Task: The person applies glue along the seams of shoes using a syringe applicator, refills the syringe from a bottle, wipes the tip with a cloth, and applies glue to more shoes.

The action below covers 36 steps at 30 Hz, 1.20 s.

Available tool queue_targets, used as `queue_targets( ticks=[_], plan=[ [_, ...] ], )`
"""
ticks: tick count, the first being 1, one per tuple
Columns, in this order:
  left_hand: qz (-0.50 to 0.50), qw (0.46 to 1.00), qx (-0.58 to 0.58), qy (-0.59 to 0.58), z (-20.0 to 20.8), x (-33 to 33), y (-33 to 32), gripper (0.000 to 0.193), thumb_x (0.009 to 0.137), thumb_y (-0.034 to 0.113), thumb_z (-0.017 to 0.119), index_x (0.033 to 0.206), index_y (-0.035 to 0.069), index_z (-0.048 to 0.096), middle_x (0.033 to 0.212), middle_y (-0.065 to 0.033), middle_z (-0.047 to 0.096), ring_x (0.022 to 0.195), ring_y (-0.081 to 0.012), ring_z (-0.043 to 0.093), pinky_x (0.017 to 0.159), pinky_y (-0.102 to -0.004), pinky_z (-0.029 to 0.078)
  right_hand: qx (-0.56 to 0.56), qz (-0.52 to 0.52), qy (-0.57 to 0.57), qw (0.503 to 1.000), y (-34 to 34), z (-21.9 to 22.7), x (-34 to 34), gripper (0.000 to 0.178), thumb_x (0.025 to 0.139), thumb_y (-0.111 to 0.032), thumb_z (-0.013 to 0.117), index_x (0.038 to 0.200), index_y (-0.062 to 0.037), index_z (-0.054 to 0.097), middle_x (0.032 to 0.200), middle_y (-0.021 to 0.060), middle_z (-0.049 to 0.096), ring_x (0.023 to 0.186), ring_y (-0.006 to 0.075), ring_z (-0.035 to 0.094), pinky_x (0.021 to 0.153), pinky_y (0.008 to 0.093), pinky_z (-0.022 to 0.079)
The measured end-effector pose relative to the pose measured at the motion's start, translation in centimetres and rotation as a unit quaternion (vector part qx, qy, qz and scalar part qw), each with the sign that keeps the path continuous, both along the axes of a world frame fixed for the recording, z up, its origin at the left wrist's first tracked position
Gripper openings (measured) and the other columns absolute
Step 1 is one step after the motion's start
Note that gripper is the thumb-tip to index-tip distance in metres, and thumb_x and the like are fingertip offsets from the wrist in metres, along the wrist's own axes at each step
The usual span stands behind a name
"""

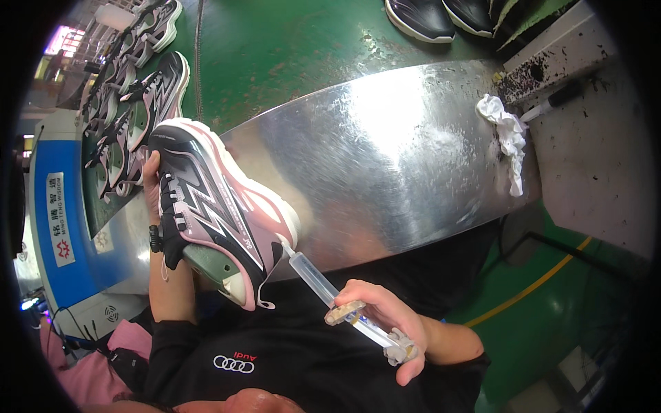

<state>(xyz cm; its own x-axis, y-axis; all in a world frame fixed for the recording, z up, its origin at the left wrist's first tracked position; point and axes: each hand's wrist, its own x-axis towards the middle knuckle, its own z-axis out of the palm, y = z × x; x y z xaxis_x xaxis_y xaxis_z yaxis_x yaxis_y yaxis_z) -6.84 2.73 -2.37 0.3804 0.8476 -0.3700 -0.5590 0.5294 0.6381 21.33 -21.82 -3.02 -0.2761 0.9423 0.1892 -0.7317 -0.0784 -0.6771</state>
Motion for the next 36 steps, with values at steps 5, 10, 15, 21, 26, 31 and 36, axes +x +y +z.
queue_targets(
  ticks=[5, 10, 15, 21, 26, 31, 36],
  plan=[
    [-0.013, 0.999, -0.015, 0.039, 0.2, -2.9, -0.8, 0.045, 0.087, 0.032, 0.056, 0.121, 0.003, 0.055, 0.117, -0.0184, 0.061, 0.105, -0.0324, 0.062, 0.094, -0.0491, 0.048, 0.001, 0.009, 0.009, 1.000, 0.3, -0.7, -0.1, 0.111, 0.062, -0.059, 0.078, 0.136, 0.0072, 0.028, 0.117, 0.0152, 0.043, 0.107, 0.0205, 0.045, 0.091, 0.0311, 0.035],
    [0.004, 0.978, 0.039, 0.204, 0.3, -6.6, -2.1, 0.045, 0.091, 0.026, 0.051, 0.123, -0.005, 0.046, 0.114, -0.0208, 0.060, 0.100, -0.0300, 0.063, 0.090, -0.0428, 0.051, 0.019, -0.006, -0.010, 1.000, 0.7, -1.4, -1.1, 0.112, 0.059, -0.057, 0.081, 0.136, 0.0061, 0.030, 0.117, 0.0115, 0.043, 0.101, 0.0171, 0.043, 0.086, 0.0278, 0.034],
    [-0.047, 0.962, 0.112, 0.245, 0.7, -8.4, -4.4, 0.048, 0.090, 0.023, 0.056, 0.125, -0.007, 0.043, 0.116, -0.0205, 0.058, 0.103, -0.0283, 0.061, 0.090, -0.0395, 0.050, 0.053, 0.009, -0.076, 0.996, 1.5, -2.3, -1.0, 0.111, 0.057, -0.054, 0.083, 0.137, 0.0031, 0.031, 0.119, 0.0076, 0.043, 0.092, 0.0137, 0.039, 0.079, 0.0254, 0.032],
    [0.021, 0.965, 0.036, 0.261, 0.6, -10.5, -8.3, 0.034, 0.091, 0.017, 0.056, 0.117, -0.005, 0.048, 0.113, -0.0197, 0.059, 0.102, -0.0274, 0.062, 0.090, -0.0382, 0.051, 0.061, 0.018, -0.105, 0.992, 1.8, -2.3, -1.3, 0.109, 0.058, -0.050, 0.083, 0.139, 0.0001, 0.031, 0.123, 0.0093, 0.042, 0.096, 0.0158, 0.042, 0.080, 0.0269, 0.035],
    [0.017, 0.961, 0.026, 0.275, 1.1, -10.4, -11.1, 0.026, 0.089, 0.020, 0.060, 0.103, -0.001, 0.052, 0.104, -0.0144, 0.061, 0.095, -0.0208, 0.062, 0.088, -0.0341, 0.051, 0.071, 0.026, -0.125, 0.989, 2.1, -2.6, -1.5, 0.108, 0.058, -0.049, 0.083, 0.139, -0.0005, 0.030, 0.123, 0.0110, 0.041, 0.100, 0.0177, 0.043, 0.081, 0.0283, 0.037],
    [0.014, 0.950, 0.001, 0.311, 1.0, -10.2, -12.5, 0.028, 0.085, 0.016, 0.063, 0.105, 0.000, 0.053, 0.105, -0.0133, 0.061, 0.096, -0.0200, 0.062, 0.088, -0.0331, 0.051, 0.069, 0.018, -0.132, 0.989, 1.9, -2.4, -1.7, 0.107, 0.059, -0.050, 0.082, 0.139, 0.0002, 0.030, 0.123, 0.0127, 0.041, 0.106, 0.0204, 0.045, 0.084, 0.0300, 0.038],
    [-0.046, 0.964, -0.043, 0.259, 0.9, -10.7, -13.5, 0.057, 0.079, 0.009, 0.064, 0.130, -0.001, 0.041, 0.126, -0.0160, 0.052, 0.114, -0.0255, 0.054, 0.100, -0.0387, 0.043, 0.080, 0.012, -0.158, 0.984, 1.8, -2.5, -1.8, 0.106, 0.060, -0.051, 0.082, 0.138, 0.0009, 0.032, 0.122, 0.0137, 0.043, 0.106, 0.0212, 0.045, 0.087, 0.0313, 0.039]
  ],
)
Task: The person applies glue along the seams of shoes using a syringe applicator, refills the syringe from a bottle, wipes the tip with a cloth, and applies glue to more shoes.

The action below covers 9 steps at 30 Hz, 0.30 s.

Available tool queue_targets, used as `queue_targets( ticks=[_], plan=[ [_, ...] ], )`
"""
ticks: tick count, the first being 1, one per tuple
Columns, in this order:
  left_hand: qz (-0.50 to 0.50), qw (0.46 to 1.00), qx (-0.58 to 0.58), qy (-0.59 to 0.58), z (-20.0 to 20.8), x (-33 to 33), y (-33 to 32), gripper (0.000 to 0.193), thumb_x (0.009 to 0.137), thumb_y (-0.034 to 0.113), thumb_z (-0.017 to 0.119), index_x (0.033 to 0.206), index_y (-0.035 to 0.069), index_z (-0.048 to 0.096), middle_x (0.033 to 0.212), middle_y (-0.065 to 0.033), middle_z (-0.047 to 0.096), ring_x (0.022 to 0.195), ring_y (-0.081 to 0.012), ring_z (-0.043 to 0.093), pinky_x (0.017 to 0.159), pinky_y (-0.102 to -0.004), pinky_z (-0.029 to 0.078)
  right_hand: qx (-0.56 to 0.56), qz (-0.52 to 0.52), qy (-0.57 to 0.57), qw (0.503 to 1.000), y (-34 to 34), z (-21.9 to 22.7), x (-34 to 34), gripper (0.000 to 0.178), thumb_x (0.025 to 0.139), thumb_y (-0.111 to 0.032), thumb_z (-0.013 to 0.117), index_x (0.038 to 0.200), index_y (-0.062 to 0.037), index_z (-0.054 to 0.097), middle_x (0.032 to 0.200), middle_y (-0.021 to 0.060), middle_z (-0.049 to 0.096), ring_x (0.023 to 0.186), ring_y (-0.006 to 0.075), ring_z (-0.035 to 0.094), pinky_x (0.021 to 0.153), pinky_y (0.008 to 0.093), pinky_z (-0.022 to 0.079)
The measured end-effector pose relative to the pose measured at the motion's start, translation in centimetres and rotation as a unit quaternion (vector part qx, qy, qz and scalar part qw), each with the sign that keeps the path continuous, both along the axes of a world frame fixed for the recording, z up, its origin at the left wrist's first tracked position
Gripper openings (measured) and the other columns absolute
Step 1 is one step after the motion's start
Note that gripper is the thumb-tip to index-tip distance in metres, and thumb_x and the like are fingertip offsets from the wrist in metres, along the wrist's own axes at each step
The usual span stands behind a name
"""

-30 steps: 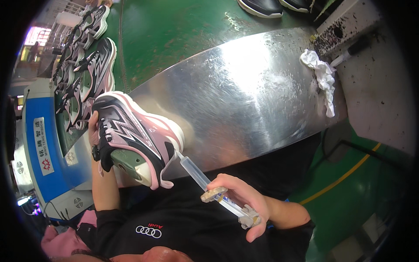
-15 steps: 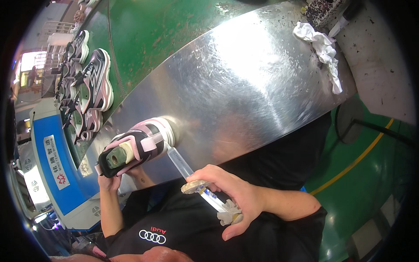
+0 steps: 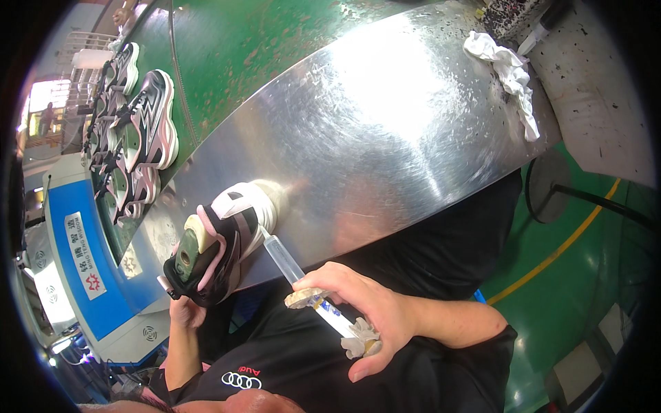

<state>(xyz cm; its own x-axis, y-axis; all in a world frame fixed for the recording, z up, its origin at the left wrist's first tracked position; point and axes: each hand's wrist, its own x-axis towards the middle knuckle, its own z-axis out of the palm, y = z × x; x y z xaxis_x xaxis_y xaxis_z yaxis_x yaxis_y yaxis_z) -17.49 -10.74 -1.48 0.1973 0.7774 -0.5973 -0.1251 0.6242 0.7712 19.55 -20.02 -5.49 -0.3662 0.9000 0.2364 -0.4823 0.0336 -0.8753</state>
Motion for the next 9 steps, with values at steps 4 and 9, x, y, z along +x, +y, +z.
queue_targets(
  ticks=[4, 9],
  plan=[
    [-0.012, 0.997, -0.037, -0.065, 0.1, 0.4, -1.2, 0.073, 0.074, 0.003, 0.066, 0.140, 0.004, 0.033, 0.137, -0.0147, 0.045, 0.124, -0.0288, 0.048, 0.108, -0.0429, 0.036, -0.011, 0.000, 0.002, 1.000, -0.4, 0.4, -0.3, 0.106, 0.060, -0.051, 0.081, 0.137, 0.0009, 0.032, 0.122, 0.0138, 0.044, 0.106, 0.0211, 0.045, 0.086, 0.0311, 0.039],
    [-0.046, 0.994, -0.017, -0.098, -0.4, 1.3, -3.2, 0.080, 0.072, 0.008, 0.069, 0.143, 0.013, 0.031, 0.142, -0.0114, 0.041, 0.128, -0.0251, 0.044, 0.108, -0.0414, 0.035, -0.021, -0.008, -0.006, 1.000, -0.9, 1.0, -0.6, 0.106, 0.060, -0.052, 0.081, 0.138, 0.0008, 0.032, 0.123, 0.0135, 0.043, 0.107, 0.0214, 0.046, 0.087, 0.0314, 0.039]
  ],
)
